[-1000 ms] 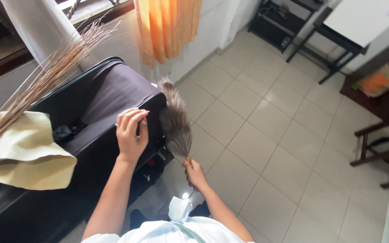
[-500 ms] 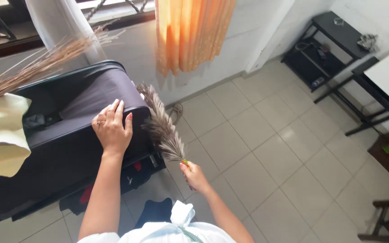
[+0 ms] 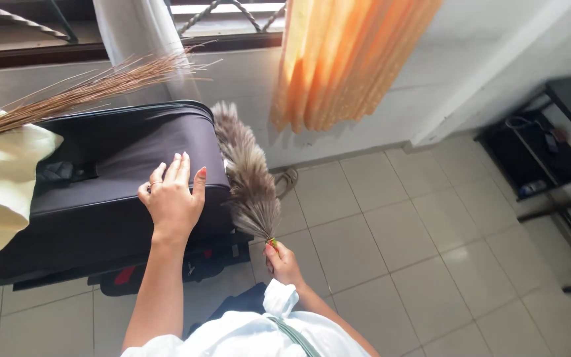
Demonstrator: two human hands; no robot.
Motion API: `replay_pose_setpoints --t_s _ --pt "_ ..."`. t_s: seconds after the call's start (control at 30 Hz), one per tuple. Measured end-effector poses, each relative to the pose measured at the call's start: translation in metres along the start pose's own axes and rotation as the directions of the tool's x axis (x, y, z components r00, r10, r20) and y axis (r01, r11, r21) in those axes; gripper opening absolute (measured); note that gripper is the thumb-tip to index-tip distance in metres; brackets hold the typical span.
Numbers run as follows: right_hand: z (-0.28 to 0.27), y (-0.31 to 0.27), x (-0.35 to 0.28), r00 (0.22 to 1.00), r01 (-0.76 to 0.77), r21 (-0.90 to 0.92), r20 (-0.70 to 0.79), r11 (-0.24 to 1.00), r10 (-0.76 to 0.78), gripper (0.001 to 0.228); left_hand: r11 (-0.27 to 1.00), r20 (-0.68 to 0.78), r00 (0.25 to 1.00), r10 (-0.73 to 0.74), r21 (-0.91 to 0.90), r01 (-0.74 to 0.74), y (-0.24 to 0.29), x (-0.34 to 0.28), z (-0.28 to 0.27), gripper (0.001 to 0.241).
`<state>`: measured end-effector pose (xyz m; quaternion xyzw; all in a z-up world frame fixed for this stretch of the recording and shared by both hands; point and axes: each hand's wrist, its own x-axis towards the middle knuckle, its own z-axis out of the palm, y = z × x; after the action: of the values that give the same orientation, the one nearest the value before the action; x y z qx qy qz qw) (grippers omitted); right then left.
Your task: The person uses a feather duster to clean the top and sides of a dark brown suitcase. They also handle a traditional straw broom and a cloth, moving them aside to reach different areas of the suitcase before dusting the surface thoroughly.
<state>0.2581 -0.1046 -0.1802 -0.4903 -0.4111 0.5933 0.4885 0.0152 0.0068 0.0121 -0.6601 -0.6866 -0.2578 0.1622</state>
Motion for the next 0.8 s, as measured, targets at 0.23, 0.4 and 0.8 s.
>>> replay_pose_setpoints --t_s 0.23,0.4,0.8 --pt "-0.030 0.007 0.067 0.983 0.113 -0.223 0.170 0.968 -0.075 0.028 0.988 -0.029 0.999 -0.045 0.144 0.048 0.028 0.013 0.026 0.065" --pt "-0.057 0.010 0.103 0.930 -0.278 -0.187 0.195 0.942 0.313 0.028 0.956 0.064 0.988 -0.139 0.267 0.118 0.054 0.014 0.029 0.081" --pt "-0.113 0.077 0.197 0.783 -0.228 -0.333 0.495 0.915 0.376 0.034 0.893 -0.291 0.943 -0.160 0.364 0.264 0.069 0.013 0.062 0.066"
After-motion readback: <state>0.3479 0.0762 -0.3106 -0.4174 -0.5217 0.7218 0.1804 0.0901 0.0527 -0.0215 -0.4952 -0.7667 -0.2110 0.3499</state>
